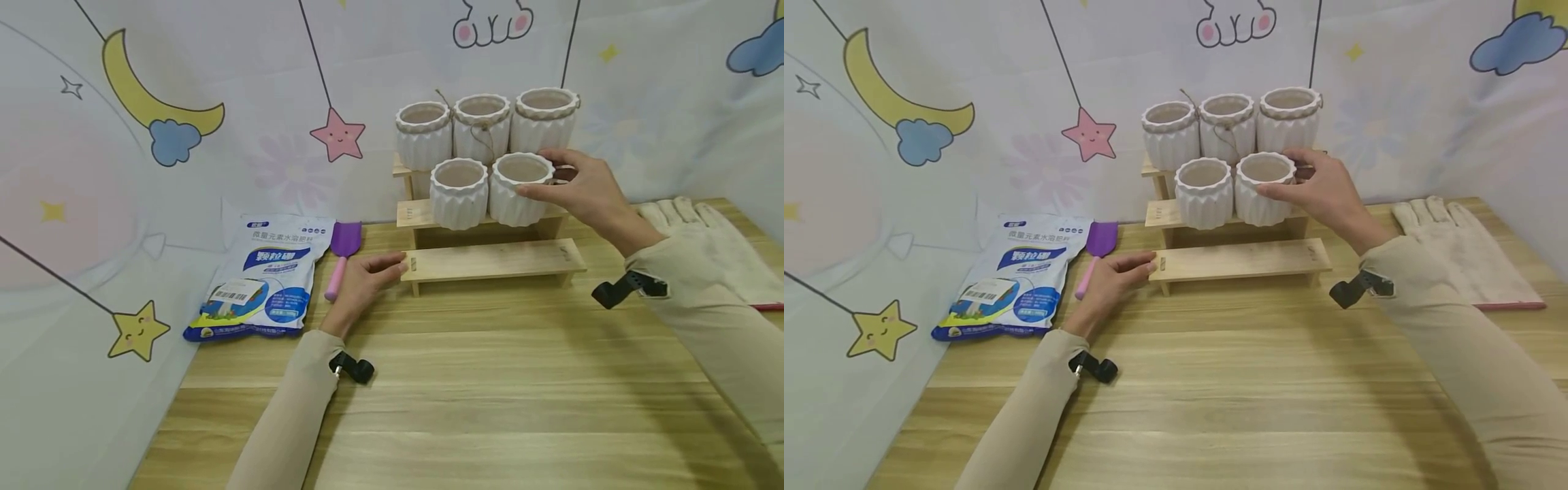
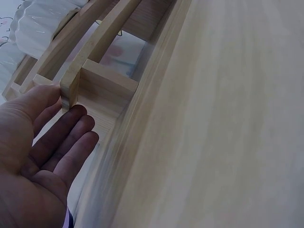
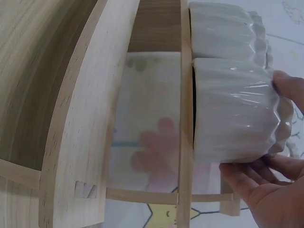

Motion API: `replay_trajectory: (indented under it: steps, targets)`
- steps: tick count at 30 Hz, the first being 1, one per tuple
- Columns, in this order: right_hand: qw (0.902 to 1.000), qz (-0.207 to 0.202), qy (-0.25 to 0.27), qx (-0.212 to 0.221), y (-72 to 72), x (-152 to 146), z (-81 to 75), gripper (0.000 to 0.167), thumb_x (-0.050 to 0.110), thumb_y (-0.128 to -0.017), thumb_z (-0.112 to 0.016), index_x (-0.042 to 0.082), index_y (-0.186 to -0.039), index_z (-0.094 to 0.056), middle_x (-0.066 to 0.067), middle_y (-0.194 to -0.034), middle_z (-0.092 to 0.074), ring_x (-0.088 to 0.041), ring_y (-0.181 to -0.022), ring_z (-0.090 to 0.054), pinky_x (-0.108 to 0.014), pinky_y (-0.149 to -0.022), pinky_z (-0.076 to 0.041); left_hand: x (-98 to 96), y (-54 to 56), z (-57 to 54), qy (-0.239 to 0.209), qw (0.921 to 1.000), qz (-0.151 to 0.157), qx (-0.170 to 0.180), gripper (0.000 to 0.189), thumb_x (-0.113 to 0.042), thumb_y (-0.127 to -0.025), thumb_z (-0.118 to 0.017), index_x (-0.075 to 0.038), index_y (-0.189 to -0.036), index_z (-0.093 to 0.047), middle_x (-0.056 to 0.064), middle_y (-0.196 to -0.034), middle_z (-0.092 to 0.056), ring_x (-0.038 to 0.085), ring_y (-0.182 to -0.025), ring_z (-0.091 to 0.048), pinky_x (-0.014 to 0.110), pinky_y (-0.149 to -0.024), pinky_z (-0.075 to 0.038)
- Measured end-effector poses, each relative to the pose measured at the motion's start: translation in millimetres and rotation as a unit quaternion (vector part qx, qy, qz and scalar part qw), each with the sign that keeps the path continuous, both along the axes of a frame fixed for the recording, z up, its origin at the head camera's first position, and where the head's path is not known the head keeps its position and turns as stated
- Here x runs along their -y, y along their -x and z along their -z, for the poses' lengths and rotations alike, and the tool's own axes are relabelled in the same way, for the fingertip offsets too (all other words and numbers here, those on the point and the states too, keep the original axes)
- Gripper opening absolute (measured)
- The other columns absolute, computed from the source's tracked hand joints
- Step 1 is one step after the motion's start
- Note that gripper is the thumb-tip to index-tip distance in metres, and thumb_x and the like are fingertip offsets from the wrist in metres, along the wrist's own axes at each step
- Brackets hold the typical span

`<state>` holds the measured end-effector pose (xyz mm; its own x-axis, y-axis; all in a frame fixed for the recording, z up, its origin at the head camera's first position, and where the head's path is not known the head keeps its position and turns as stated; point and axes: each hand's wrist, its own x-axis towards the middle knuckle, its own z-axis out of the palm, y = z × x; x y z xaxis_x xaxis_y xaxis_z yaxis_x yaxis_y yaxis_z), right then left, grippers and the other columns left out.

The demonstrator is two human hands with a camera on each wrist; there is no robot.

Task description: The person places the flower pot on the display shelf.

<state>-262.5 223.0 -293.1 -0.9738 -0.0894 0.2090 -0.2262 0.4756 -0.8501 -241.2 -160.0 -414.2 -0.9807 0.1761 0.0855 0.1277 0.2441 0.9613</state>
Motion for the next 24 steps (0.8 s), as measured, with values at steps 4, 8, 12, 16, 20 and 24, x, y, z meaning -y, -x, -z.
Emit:
replay_trajectory:
  steps: [4, 8, 12, 16, 20, 24]
  targets:
    - [1.0000, 0.001, -0.004, 0.007, -0.7, -1, 0.2, 0.083, 0.037, -0.090, -0.088, 0.010, -0.158, -0.049, -0.017, -0.147, -0.060, -0.019, -0.127, -0.061, -0.012, -0.080, -0.054, -2.0, 0.9, 1.0, -0.001, 1.0000, 0.002, -0.001, 0.032, -0.017, -0.098, -0.079, -0.005, -0.128, -0.077, 0.010, -0.126, -0.076, 0.024, -0.110, -0.074, 0.033, -0.096, -0.058]
    - [0.9999, -0.003, -0.008, 0.008, -2.2, -2, 0.1, 0.086, 0.038, -0.092, -0.086, 0.011, -0.162, -0.043, -0.017, -0.151, -0.056, -0.026, -0.133, -0.058, -0.012, -0.082, -0.053, -3.3, 2.0, 0.8, -0.001, 1.0000, 0.005, -0.005, 0.032, -0.017, -0.098, -0.079, -0.005, -0.128, -0.077, 0.009, -0.125, -0.076, 0.023, -0.109, -0.074, 0.032, -0.095, -0.058]
    - [0.9995, -0.010, -0.029, -0.001, -3.9, -4, -1.8, 0.088, 0.038, -0.094, -0.084, 0.009, -0.163, -0.039, -0.018, -0.155, -0.052, -0.033, -0.137, -0.055, -0.012, -0.087, -0.051, -3.2, 3.0, -1.9, 0.007, 0.9999, 0.011, -0.011, 0.031, -0.017, -0.098, -0.079, -0.005, -0.127, -0.077, 0.009, -0.124, -0.076, 0.023, -0.111, -0.073, 0.032, -0.094, -0.057]
    - [0.9983, -0.016, -0.055, -0.002, -10.0, -9, -5.1, 0.089, 0.041, -0.096, -0.081, 0.010, -0.165, -0.034, -0.017, -0.161, -0.046, -0.038, -0.142, -0.050, -0.028, -0.104, -0.052, -2.8, 3.2, -4.6, 0.026, 0.9993, 0.010, -0.023, 0.030, -0.018, -0.098, -0.080, -0.006, -0.125, -0.078, 0.008, -0.121, -0.078, 0.021, -0.113, -0.072, 0.033, -0.095, -0.057]
    - [0.9964, -0.022, -0.080, -0.016, -19.2, -20, -6.9, 0.085, 0.044, -0.101, -0.073, 0.014, -0.168, -0.030, -0.017, -0.166, -0.039, -0.042, -0.149, -0.041, -0.059, -0.116, -0.040, -2.8, 1.1, -8.9, 0.074, 0.9957, -0.004, -0.055, 0.030, -0.020, -0.097, -0.082, -0.006, -0.123, -0.079, 0.008, -0.118, -0.078, 0.023, -0.111, -0.072, 0.038, -0.094, -0.058]
    - [0.9871, -0.025, -0.149, -0.054, -26.8, -37, -5.6, 0.083, 0.043, -0.104, -0.067, 0.016, -0.170, -0.025, -0.022, -0.170, -0.028, -0.050, -0.152, -0.029, -0.074, -0.116, -0.028, -0.2, -2.2, -19.1, 0.187, 0.9708, -0.029, -0.147, 0.033, -0.024, -0.098, -0.080, -0.005, -0.125, -0.078, 0.013, -0.123, -0.076, 0.029, -0.114, -0.071, 0.043, -0.098, -0.057]
